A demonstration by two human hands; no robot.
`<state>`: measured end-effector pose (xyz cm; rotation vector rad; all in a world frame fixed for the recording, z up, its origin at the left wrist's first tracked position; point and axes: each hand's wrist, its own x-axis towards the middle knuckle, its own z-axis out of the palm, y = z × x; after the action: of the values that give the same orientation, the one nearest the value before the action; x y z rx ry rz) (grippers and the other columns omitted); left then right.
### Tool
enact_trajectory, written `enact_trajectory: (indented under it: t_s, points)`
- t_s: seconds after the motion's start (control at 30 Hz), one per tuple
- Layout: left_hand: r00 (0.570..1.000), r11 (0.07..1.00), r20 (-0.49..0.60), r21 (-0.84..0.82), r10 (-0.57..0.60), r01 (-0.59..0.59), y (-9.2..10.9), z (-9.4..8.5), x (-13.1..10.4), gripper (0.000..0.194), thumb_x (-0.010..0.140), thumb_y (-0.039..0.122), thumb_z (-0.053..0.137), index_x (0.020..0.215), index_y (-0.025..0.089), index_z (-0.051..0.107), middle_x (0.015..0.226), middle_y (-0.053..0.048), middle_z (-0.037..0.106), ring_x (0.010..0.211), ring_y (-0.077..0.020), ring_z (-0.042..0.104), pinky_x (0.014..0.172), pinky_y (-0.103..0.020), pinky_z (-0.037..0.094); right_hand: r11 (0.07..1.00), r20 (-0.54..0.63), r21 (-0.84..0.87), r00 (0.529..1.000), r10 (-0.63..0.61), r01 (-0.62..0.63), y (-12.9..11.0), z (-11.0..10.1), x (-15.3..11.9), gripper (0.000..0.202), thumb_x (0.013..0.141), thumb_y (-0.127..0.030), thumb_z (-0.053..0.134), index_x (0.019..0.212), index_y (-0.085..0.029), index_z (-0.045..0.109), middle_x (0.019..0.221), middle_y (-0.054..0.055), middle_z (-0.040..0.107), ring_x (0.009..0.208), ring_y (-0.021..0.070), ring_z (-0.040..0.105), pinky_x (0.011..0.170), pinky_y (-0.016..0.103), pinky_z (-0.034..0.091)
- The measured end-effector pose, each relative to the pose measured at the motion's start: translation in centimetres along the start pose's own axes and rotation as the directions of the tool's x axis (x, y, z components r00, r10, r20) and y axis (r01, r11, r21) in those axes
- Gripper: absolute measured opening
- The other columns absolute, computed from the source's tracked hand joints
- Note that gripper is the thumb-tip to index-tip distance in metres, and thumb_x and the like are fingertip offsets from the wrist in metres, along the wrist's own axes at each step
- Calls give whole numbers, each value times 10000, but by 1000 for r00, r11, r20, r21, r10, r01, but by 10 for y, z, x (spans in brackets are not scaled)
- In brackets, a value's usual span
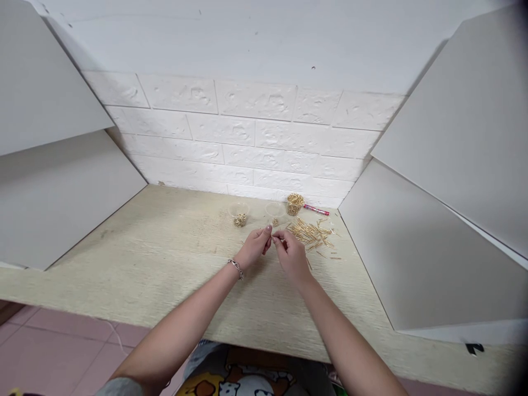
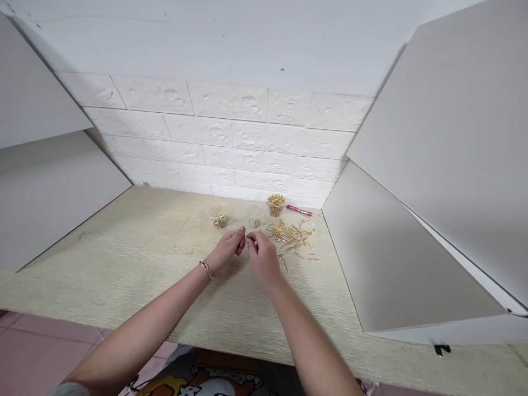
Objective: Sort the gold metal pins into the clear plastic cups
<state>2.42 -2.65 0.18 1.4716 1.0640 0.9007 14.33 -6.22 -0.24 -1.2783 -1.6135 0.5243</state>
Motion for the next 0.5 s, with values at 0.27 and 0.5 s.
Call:
enact_trajectory:
  t_s: [0.27,0.5]
  points:
    - [1000,1000,-12,-7,-6,6,1,0,1,564,773,646,305,482,167,377,434,37,357,399,-70,353,418,-219,279,1000,0,-8,1000,10,-10,0,0,1,169,817,-242,440,817,-185,599,765,22,632,653,139,546,617,251,406]
    - [1000,1000,-23,21,-16,16,-1,0,1,563,772,644,311,482,166,385,429,35,358,392,-70,353,416,-219,279,998,-33,-54,999,33,-34,1,-1,1,212,837,-303,413,709,-191,539,599,-16,537,551,120,470,531,234,338]
